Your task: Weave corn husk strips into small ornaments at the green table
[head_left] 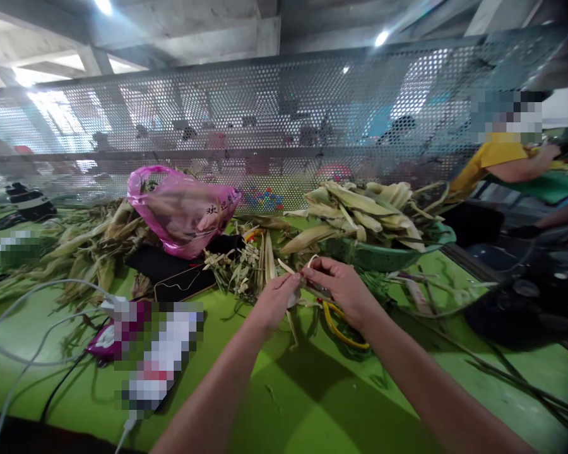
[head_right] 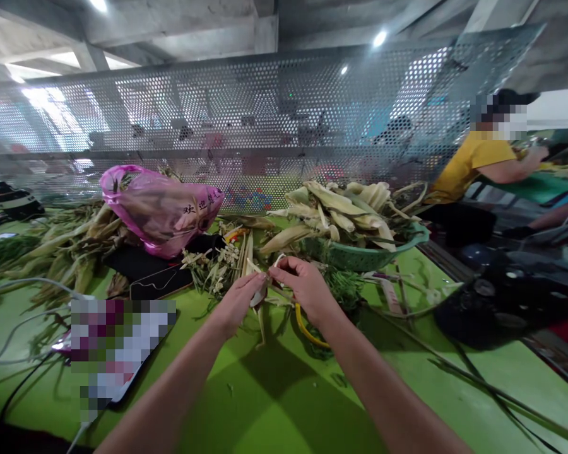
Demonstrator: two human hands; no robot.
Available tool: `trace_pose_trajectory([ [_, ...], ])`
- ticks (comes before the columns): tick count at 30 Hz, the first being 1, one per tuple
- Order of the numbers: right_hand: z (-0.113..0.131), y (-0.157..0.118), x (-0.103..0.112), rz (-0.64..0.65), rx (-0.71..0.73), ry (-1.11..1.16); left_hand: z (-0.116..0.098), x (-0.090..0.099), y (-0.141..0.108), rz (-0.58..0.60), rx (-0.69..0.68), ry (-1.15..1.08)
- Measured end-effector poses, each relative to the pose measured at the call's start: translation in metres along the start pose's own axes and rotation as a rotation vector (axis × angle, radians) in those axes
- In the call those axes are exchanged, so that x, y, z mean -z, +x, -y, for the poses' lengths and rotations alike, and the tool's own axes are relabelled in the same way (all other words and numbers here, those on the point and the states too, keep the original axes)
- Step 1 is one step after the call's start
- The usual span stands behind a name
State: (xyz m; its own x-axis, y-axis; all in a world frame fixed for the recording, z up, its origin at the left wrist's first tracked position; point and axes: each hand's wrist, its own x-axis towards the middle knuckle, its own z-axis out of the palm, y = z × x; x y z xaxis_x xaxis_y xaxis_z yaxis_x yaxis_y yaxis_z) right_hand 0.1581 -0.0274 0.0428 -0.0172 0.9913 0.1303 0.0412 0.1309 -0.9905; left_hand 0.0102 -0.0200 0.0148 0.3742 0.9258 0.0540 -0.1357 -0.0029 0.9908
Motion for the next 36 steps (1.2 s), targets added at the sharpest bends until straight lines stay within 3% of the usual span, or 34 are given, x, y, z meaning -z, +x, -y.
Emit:
trace_pose_trajectory([
  [7,-0.003,0.001,-0.003,-0.058,0.036,0.097,-0.008,-0.002,-0.002,0.064,-0.054,0.067],
  [12,0.001,0.001,-0.001,-0.066,-0.022,0.128,-0.011,-0.002,-0.006,0.102,-0.078,0.064],
  [15,0.008,-0.003,0.003,-0.048,-0.042,0.054,-0.007,0.001,-0.003,0.059,-0.040,-0.018],
  [19,0.016,-0.007,0.009,0.096,-0.068,-0.081,-0.004,0.005,0.003,-0.064,-0.002,-0.137],
  [25,0.008,-0.002,0.009,0.136,0.106,-0.388,-0.005,0.006,0.004,-0.124,0.068,-0.334],
  [28,0.003,0.000,0.008,0.117,0.136,-0.445,-0.004,0.008,0.004,-0.174,0.080,-0.246],
  [32,0.001,0.001,0.007,0.076,0.173,-0.459,-0.002,0.010,0.006,-0.176,-0.012,-0.068],
  [36,0.001,0.003,0.007,0.030,0.187,-0.418,-0.001,0.006,0.005,-0.149,-0.008,-0.108],
])
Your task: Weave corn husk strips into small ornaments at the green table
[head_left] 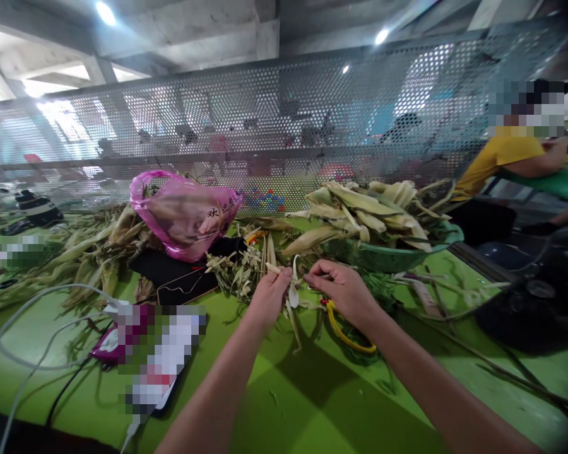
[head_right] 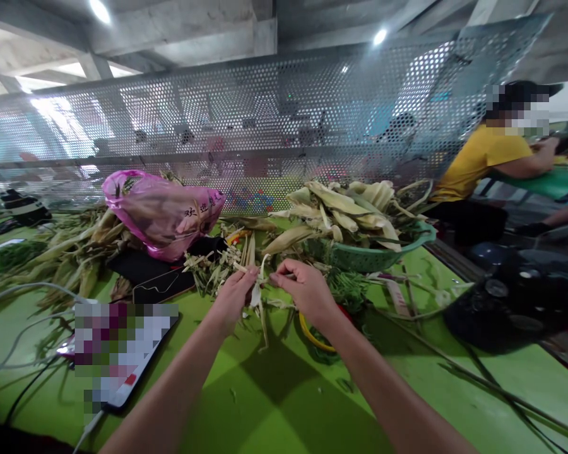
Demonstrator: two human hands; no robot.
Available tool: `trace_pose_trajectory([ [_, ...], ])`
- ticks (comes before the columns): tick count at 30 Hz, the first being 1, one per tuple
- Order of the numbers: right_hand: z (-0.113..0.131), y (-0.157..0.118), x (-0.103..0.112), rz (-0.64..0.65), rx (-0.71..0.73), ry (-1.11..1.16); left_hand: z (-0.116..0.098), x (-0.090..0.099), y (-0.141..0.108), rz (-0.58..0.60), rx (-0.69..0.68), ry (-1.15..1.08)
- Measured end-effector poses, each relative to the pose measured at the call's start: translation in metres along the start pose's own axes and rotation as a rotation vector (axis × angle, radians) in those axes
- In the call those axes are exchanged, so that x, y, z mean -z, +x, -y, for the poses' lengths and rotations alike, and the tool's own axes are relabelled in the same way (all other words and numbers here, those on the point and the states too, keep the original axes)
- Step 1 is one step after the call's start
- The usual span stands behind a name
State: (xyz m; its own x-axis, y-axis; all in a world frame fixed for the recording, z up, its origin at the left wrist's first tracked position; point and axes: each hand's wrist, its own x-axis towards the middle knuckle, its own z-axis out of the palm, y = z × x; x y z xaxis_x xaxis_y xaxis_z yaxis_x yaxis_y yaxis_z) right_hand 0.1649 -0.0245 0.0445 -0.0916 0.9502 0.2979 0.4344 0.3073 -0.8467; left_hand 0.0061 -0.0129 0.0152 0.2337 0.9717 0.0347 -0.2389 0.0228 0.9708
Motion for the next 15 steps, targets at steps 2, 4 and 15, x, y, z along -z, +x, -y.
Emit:
trace_pose_trajectory([
  [2,0.000,0.000,0.000,-0.008,0.002,0.017,-0.001,-0.003,-0.002,0.005,0.008,-0.073],
  [4,-0.002,0.000,0.001,-0.011,0.001,0.019,-0.002,-0.005,-0.004,0.005,0.009,-0.138],
  [15,0.015,-0.010,0.003,-0.320,0.211,-0.323,0.003,-0.005,0.001,-0.092,0.027,-0.188],
])
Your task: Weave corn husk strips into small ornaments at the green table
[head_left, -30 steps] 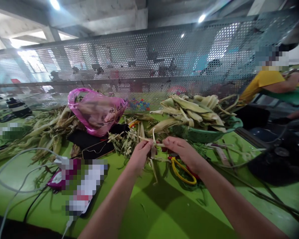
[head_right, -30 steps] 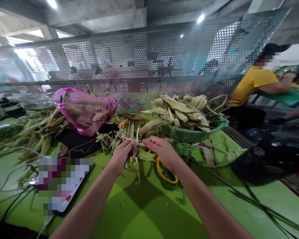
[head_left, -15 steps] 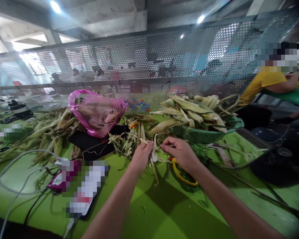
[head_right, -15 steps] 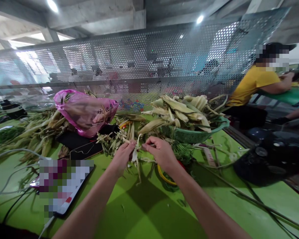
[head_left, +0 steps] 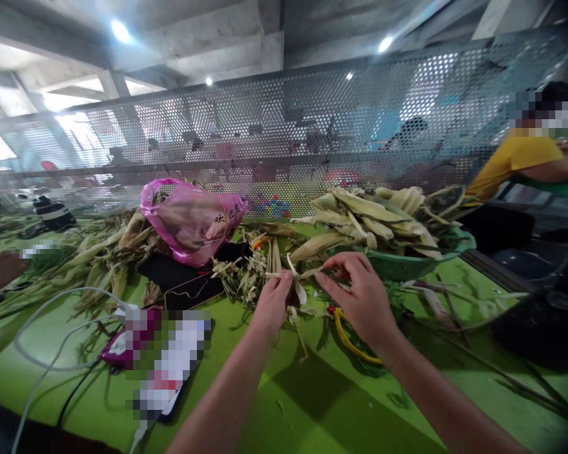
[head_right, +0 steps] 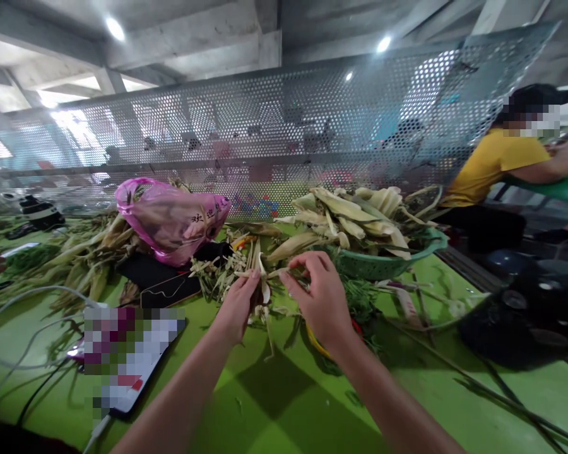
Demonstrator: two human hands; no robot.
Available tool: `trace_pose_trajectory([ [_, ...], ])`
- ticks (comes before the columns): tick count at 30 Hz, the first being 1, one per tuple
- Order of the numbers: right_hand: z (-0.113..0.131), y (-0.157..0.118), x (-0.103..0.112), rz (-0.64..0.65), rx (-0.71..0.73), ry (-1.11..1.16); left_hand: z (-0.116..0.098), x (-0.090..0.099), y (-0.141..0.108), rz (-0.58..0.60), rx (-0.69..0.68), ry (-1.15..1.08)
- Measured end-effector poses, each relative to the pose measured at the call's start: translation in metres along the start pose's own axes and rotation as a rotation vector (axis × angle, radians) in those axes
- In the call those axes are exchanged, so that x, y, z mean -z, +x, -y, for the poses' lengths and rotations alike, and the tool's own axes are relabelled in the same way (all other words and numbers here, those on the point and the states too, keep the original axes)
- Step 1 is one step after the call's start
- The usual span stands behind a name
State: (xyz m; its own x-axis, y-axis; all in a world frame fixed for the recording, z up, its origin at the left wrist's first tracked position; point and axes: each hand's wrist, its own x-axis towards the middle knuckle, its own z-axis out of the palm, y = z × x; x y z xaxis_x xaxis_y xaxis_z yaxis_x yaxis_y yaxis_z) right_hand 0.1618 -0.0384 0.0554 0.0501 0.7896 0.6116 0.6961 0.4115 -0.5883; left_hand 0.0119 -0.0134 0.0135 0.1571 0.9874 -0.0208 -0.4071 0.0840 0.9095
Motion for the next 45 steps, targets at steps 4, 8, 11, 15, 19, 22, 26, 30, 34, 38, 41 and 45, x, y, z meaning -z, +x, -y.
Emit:
trace_pose_trajectory([
  [4,0.010,-0.007,-0.011,0.270,-0.061,0.027,0.001,-0.002,-0.001,0.033,0.011,-0.106],
  [8,0.004,-0.010,-0.023,0.326,-0.107,0.135,0.000,-0.001,-0.002,0.051,0.007,-0.115],
  [11,0.000,-0.009,-0.025,0.367,-0.124,0.261,-0.004,0.002,-0.003,0.109,0.003,-0.038],
  [15,0.000,-0.007,-0.021,0.372,-0.158,0.356,-0.009,0.002,-0.004,0.109,-0.012,-0.010],
  [19,-0.002,-0.005,-0.020,0.391,-0.201,0.471,-0.013,-0.002,-0.006,0.032,0.021,-0.079],
  [22,-0.007,-0.005,-0.022,0.383,-0.248,0.583,-0.014,-0.003,-0.006,0.037,0.046,-0.149],
  [26,-0.013,-0.005,-0.023,0.361,-0.264,0.529,-0.015,0.000,-0.006,0.083,0.062,-0.157],
  [30,-0.014,-0.004,-0.020,0.361,-0.241,0.344,-0.014,0.003,-0.005,0.092,0.049,-0.045],
  [34,-0.012,-0.002,-0.017,0.313,-0.262,0.374,-0.014,0.003,-0.005,0.094,0.119,-0.018],
  [38,-0.009,-0.002,-0.017,0.243,-0.276,0.440,-0.018,0.002,-0.006,0.144,0.097,0.085],
  [41,-0.007,-0.001,-0.017,0.208,-0.293,0.455,-0.022,0.001,-0.008,0.198,0.028,0.156],
  [45,-0.011,0.001,-0.017,0.217,-0.344,0.514,-0.024,-0.002,-0.010,0.247,-0.010,0.193],
])
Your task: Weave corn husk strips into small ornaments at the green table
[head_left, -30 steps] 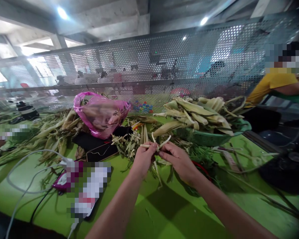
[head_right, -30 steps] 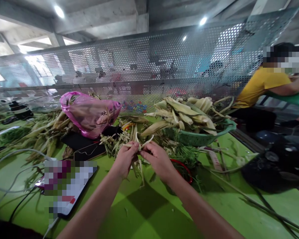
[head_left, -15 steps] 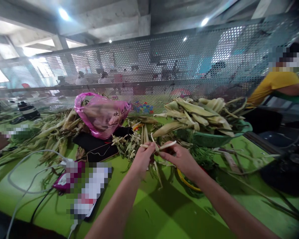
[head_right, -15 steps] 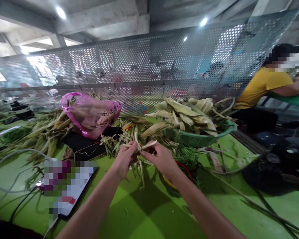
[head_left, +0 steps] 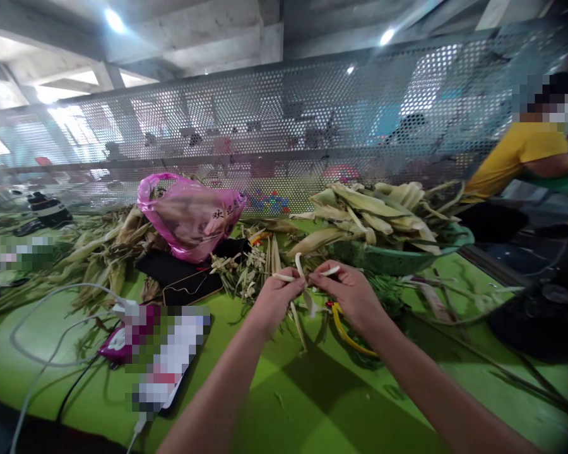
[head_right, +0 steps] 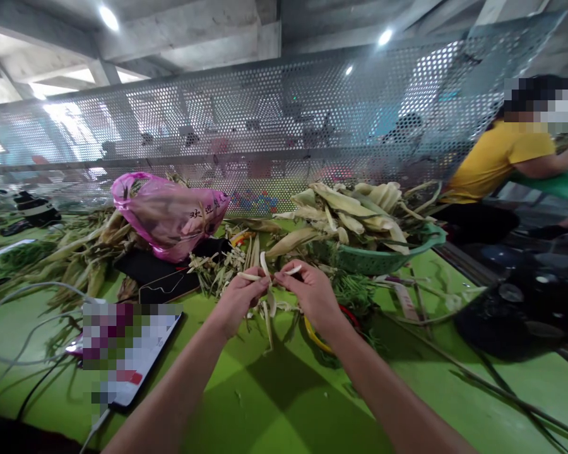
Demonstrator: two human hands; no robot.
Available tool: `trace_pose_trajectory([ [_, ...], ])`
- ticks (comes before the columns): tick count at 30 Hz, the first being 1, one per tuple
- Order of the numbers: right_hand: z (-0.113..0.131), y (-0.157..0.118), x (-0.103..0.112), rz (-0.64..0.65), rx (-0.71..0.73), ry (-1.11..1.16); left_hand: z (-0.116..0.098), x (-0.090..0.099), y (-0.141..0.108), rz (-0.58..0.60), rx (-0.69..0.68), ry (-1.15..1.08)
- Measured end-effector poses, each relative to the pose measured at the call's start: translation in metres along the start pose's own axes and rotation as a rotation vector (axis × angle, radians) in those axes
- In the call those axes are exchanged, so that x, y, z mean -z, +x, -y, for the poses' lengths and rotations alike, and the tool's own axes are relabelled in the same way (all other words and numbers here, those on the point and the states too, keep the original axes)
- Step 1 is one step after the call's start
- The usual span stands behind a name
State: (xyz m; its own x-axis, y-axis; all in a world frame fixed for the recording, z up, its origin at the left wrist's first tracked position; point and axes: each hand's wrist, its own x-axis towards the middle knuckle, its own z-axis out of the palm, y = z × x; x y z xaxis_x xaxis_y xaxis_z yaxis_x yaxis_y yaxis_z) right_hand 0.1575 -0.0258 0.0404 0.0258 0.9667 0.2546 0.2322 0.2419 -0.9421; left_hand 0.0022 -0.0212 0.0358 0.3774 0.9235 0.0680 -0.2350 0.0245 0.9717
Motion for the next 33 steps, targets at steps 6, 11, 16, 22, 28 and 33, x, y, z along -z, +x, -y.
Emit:
trace_pose_trajectory([
  [6,-0.004,0.002,0.005,-0.032,-0.007,0.062,0.006,0.000,0.001,0.024,-0.031,0.032],
  [11,0.004,-0.002,0.003,0.069,-0.045,0.099,0.009,-0.001,0.004,0.037,-0.096,0.122],
  [16,0.005,-0.002,0.000,0.067,-0.031,0.096,0.010,-0.004,0.005,0.094,-0.096,0.155],
  [22,0.000,-0.005,-0.006,-0.005,-0.049,0.138,0.017,-0.001,0.006,0.155,-0.078,0.206],
  [28,0.002,-0.005,-0.007,-0.027,-0.108,0.230,0.019,-0.002,0.005,0.122,-0.077,0.175],
  [33,0.005,-0.001,0.000,0.032,-0.141,0.237,0.019,-0.001,0.007,-0.024,-0.029,0.021],
])
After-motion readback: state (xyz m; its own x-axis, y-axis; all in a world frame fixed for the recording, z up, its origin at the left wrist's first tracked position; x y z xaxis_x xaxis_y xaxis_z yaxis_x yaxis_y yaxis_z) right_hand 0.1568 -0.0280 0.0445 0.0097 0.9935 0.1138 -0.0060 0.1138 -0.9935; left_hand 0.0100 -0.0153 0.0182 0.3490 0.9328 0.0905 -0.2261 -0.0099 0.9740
